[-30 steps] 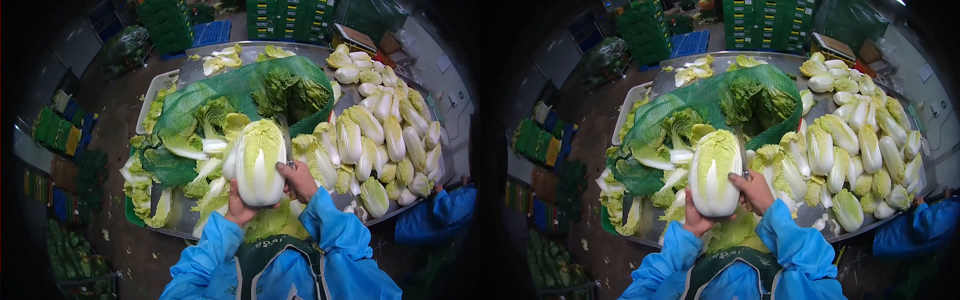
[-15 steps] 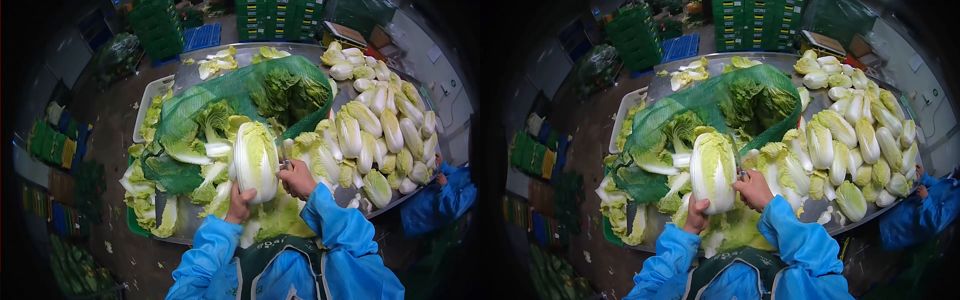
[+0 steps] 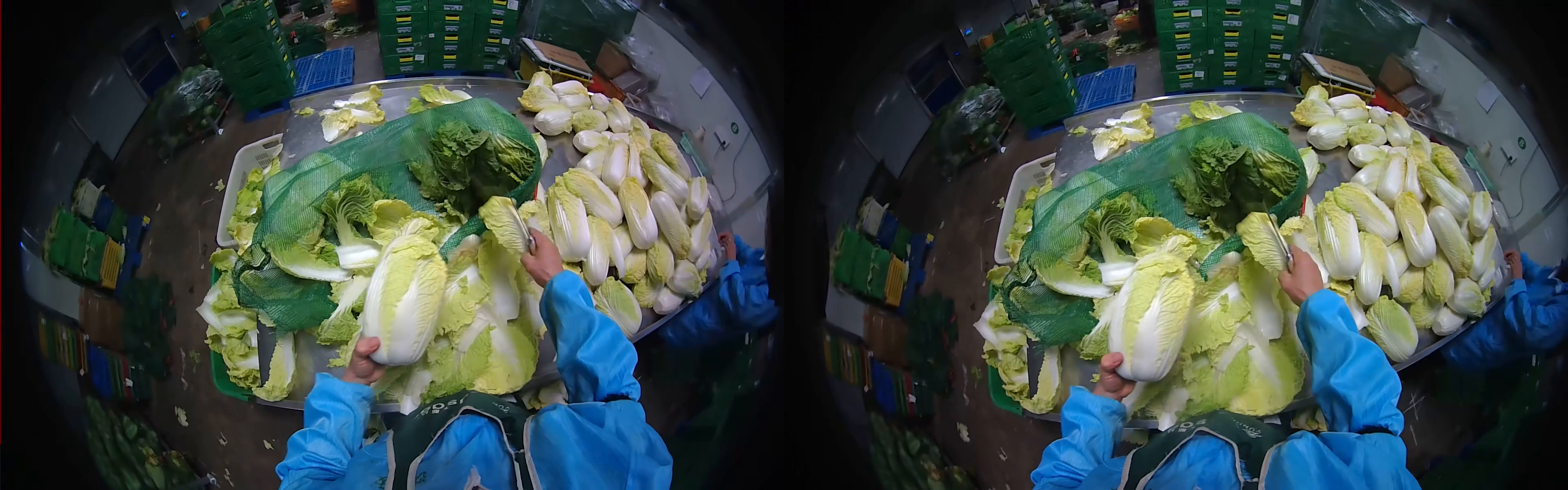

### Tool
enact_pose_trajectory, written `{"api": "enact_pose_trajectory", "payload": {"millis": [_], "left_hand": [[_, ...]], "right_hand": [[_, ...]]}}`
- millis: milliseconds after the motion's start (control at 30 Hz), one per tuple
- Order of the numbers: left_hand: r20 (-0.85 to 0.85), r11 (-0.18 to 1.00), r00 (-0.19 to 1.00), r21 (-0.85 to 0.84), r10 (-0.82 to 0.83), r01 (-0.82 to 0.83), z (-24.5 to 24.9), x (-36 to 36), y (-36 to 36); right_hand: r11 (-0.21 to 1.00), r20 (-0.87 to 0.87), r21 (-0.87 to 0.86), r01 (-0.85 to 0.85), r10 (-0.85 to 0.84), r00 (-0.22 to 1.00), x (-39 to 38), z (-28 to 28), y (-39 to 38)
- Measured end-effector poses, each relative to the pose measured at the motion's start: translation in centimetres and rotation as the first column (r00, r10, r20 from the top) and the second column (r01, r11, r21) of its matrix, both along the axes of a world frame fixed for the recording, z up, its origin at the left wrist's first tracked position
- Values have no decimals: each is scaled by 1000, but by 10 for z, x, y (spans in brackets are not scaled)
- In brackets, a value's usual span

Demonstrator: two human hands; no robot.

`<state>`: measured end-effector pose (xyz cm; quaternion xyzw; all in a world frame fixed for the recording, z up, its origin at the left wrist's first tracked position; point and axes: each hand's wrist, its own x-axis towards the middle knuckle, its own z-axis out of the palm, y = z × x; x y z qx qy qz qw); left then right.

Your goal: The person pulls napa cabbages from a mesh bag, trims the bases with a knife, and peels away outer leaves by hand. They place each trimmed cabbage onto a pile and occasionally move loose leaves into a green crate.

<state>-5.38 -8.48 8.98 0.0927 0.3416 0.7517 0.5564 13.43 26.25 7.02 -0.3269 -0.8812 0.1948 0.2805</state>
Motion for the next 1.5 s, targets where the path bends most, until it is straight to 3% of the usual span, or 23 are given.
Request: {"api": "enact_pose_trajectory", "payload": {"millis": [33,67,100,133,167,267,367,500,600,633,667,733,800,833,867,933,1067,1133,1200,1267,1333,1400,1500], "left_hand": [[18,1000,1000,24,-5,5,-1,-4,-2],[15,1000,1000,25,7,-8,1,-3,3],[-135,999,991,-35,23,-28,5,-3,8],[-282,994,959,-95,28,-57,9,-3,14],[-288,993,957,-99,37,-68,14,0,22],[-473,984,878,-110,72,-139,32,20,61],[-536,976,843,-164,35,-145,43,44,104],[-737,993,675,-58,28,-104,59,90,163],[-816,998,576,-68,-53,-5,64,112,187],[-718,995,692,-95,-81,19,69,116,192],[-721,995,687,-92,-91,36,68,119,199],[-259,996,965,-85,-33,11,53,118,214],[-30,980,983,-79,-183,180,30,124,223],[-2,989,989,-25,-149,149,27,129,228],[38,992,992,26,-123,122,22,135,235],[155,991,981,85,-115,103,23,147,249],[197,995,977,68,-82,70,15,184,282],[147,989,983,-82,-108,121,15,201,299],[112,982,978,-50,-178,184,20,217,323],[-202,966,947,5,-252,258,47,240,349],[-320,967,916,0,-241,254,68,254,366],[-507,907,757,-149,-413,394,60,243,373],[-512,909,751,-219,-417,356,33,226,359]], "right_hand": [[955,-155,296,0,48,987,-2,-1,2],[955,-158,297,-12,61,986,3,-2,0],[976,-125,-218,-22,-6,992,-4,39,-28],[737,-58,-676,-7,-44,997,-10,66,-50],[567,-80,-822,-58,-13,997,-13,71,-62],[110,-260,-960,-257,-20,965,-11,80,-95],[13,-410,-912,-411,-79,909,0,73,-98],[190,-370,-918,-347,-106,923,28,80,-69],[201,-438,-893,-401,-196,877,60,94,-32],[165,-463,-885,-436,-206,862,74,98,-22],[175,-468,-882,-437,-220,856,82,95,-16],[-21,-559,-804,-594,-312,769,93,77,-10],[-113,-533,-805,-582,-293,794,99,65,-12],[-59,-482,-815,-577,-483,731,87,71,-24],[83,-509,-854,-514,-339,791,91,35,-16],[167,-433,-900,-401,-260,863,108,55,-17],[301,-428,-890,-343,-290,856,137,60,-17],[234,-413,-909,-345,-387,824,157,54,1],[17,-386,-878,-479,-618,685,188,56,21],[71,-467,-810,-581,-679,567,218,51,41],[138,-421,-703,-697,-871,252,242,86,71],[248,-500,-754,-608,-817,287,287,97,113],[458,-568,-800,-387,-787,242,356,100,207]]}}
